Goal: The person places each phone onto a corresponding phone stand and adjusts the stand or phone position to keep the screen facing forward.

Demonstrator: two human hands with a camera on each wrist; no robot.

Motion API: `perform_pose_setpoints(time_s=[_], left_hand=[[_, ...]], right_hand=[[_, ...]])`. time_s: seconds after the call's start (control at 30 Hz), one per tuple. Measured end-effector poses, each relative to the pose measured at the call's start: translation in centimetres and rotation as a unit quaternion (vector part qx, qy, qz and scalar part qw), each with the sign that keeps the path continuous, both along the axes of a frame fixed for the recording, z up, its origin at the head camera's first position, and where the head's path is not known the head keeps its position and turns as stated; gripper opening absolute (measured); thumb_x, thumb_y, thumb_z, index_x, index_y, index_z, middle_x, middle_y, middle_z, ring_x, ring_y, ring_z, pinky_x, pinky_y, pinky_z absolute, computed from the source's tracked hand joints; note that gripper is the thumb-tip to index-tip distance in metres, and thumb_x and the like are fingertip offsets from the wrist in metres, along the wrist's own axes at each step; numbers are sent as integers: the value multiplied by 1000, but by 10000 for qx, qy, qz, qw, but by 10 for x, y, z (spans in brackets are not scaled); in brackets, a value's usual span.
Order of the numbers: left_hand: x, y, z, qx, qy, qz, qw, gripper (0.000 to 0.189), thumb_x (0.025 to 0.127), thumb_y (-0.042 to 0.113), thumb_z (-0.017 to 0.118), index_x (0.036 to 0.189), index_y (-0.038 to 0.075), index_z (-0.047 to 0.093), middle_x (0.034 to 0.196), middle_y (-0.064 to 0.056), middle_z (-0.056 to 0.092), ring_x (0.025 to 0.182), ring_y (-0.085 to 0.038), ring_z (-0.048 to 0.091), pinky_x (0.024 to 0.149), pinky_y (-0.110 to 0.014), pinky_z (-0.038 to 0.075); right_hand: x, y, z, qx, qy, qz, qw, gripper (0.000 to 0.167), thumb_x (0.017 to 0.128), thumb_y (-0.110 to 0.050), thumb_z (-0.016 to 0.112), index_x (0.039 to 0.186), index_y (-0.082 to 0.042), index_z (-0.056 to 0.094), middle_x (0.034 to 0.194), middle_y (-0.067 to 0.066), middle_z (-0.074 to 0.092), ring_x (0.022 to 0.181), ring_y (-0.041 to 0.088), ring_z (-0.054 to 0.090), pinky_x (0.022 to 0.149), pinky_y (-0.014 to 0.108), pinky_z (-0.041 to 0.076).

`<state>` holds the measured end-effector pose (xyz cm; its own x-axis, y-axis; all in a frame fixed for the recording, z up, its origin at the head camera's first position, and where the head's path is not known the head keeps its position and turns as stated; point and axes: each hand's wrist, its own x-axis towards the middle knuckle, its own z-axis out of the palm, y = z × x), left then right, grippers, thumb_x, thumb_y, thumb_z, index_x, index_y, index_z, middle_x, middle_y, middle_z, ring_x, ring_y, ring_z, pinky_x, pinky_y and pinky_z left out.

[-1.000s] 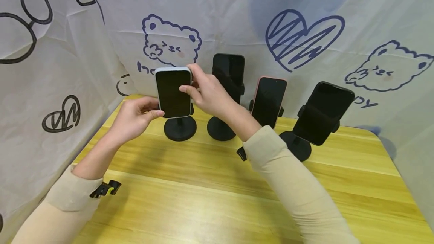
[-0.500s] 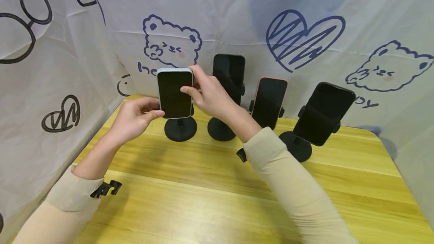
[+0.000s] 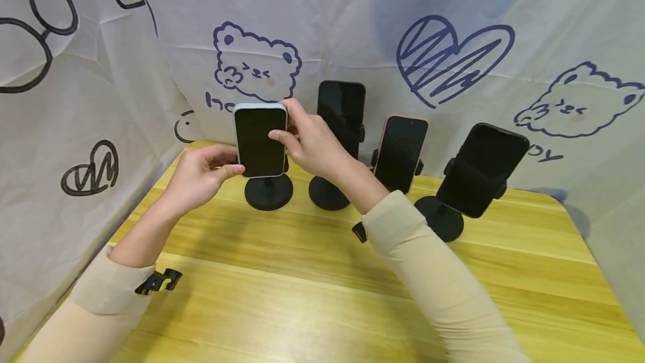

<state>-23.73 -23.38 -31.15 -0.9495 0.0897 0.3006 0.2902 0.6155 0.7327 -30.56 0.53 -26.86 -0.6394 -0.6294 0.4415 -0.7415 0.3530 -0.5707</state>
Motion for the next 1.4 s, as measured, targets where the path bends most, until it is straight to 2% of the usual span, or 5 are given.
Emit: perform_pose_setpoints(time_s=[0.23, 0.5, 0.87, 1.4], left_hand=[[-1, 0, -2, 36, -96, 30, 9999, 21, 97, 11, 76, 115, -1, 77, 107, -17, 77, 95, -27, 72, 73, -14, 51], [-3, -1, -3, 35, -82, 12, 10000, 20, 97, 10, 75, 114, -1, 76, 107, -15, 77, 94, -22, 72, 74, -15, 52], [-1, -1, 1, 136, -109, -9, 9998, 21, 96, 10, 76, 114, -1, 76, 108, -17, 77, 98, -29, 73, 75, -11, 51], [-1, -3, -2, 109, -205, -37, 9997, 25, 98, 14, 75, 117, -1, 75, 112, -18, 76, 102, -31, 72, 77, -12, 50]], right_hand=[[0, 0, -1, 17, -26, -27, 10000, 40, 105, -17, 63, 137, -2, 44, 114, 13, 72, 94, 21, 72, 76, 33, 53], [0, 0, -2, -34, 14, 12, 10000, 37, 105, -16, 63, 135, -3, 46, 115, 12, 72, 95, 21, 73, 75, 33, 53], [1, -1, -6, -65, 84, -44, 9999, 41, 104, -17, 64, 138, -3, 46, 117, 12, 72, 98, 22, 73, 79, 34, 56], [2, -2, -13, -5, 30, -27, 10000, 41, 104, -16, 64, 138, -3, 46, 114, 12, 70, 97, 22, 73, 82, 33, 59]])
